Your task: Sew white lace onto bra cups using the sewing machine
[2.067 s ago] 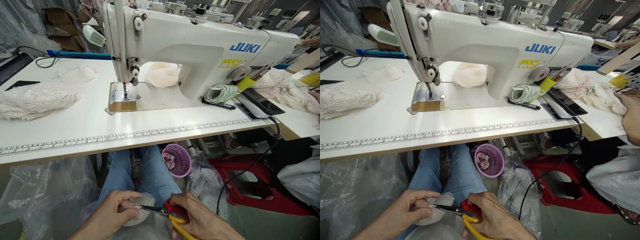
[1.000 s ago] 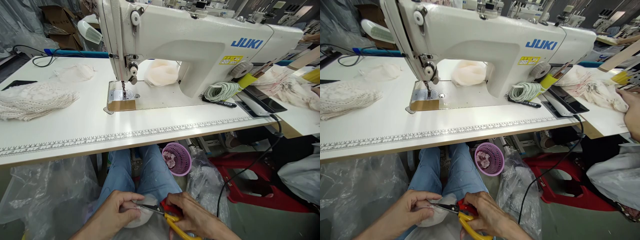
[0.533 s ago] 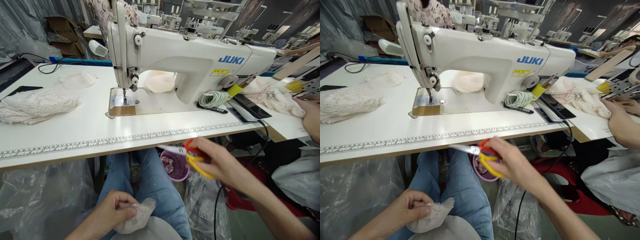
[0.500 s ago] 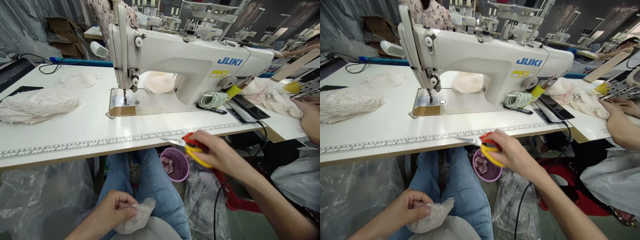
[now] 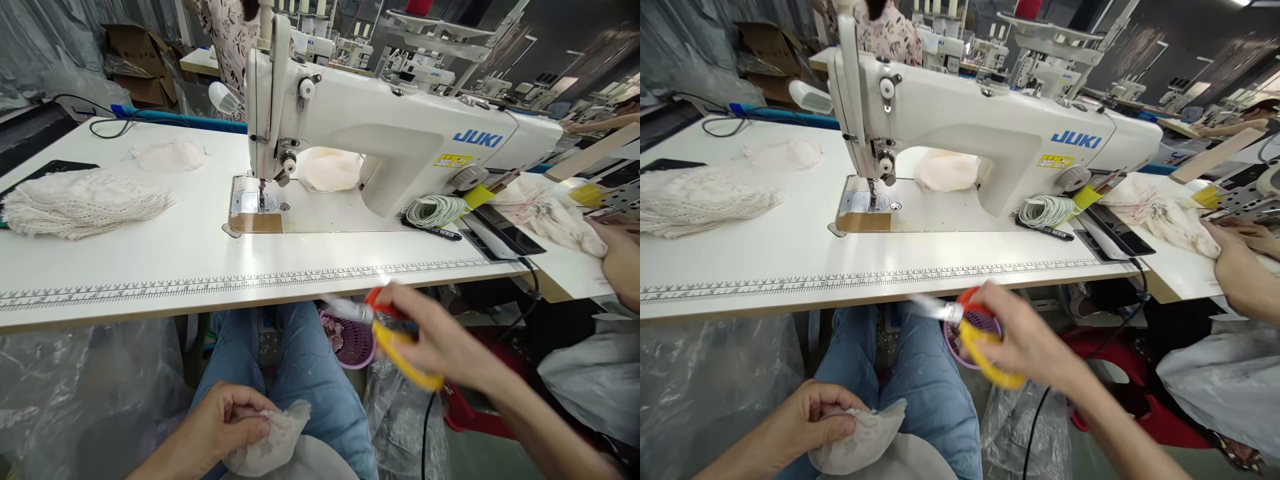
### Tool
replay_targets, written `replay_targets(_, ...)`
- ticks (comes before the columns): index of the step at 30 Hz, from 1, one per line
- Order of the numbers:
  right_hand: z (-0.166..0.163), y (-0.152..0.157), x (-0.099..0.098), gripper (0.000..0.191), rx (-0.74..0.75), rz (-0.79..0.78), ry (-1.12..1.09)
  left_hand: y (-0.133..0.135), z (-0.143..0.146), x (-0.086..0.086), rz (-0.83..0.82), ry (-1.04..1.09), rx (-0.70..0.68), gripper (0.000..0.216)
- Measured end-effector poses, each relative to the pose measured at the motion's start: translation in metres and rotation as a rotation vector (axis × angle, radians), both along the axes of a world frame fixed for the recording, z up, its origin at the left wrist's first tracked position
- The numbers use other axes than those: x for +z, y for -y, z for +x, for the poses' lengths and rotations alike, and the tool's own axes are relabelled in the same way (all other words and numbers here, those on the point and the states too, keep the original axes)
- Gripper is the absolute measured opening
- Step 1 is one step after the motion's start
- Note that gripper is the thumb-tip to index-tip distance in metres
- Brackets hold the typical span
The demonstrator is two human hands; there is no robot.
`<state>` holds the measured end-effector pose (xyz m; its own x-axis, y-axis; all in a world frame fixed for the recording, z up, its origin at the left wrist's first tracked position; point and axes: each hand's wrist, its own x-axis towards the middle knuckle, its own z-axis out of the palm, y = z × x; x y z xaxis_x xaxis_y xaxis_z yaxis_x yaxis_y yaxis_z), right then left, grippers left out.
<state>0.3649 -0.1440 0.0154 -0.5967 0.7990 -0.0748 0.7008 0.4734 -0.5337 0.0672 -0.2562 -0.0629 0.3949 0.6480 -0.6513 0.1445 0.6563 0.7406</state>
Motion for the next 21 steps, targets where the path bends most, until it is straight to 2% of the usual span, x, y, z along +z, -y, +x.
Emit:
replay_targets(3, -0.018, 0.053, -0.026, 0.054, 0.054, -0.290, -0.003, -0.005, 0.001, 0.004, -0.020, 0.002, -0.028, 0.052)
replay_targets(6, -0.025, 0.077, -0.056, 0.051, 0.058, -0.418, -0.022, -0.006, 0.001, 0.005, -0.020, 0.024, -0.048, 0.049)
replay_targets(9, -0.024, 0.082, -0.075, 0.048, 0.094, -0.475, -0.071, -0.003, 0.001, 0.005, -0.019, 0.026, -0.069, 0.046)
replay_targets(16, -0.022, 0.084, -0.079, 0.042, 0.105, -0.490, -0.077, 0.002, 0.006, 0.005, -0.031, 0.008, -0.009, 0.045)
replay_targets(21, -0.022, 0.084, -0.075, 0.038, 0.119, -0.473, -0.063, -0.001, 0.009, 0.006, -0.001, -0.019, -0.054, 0.046)
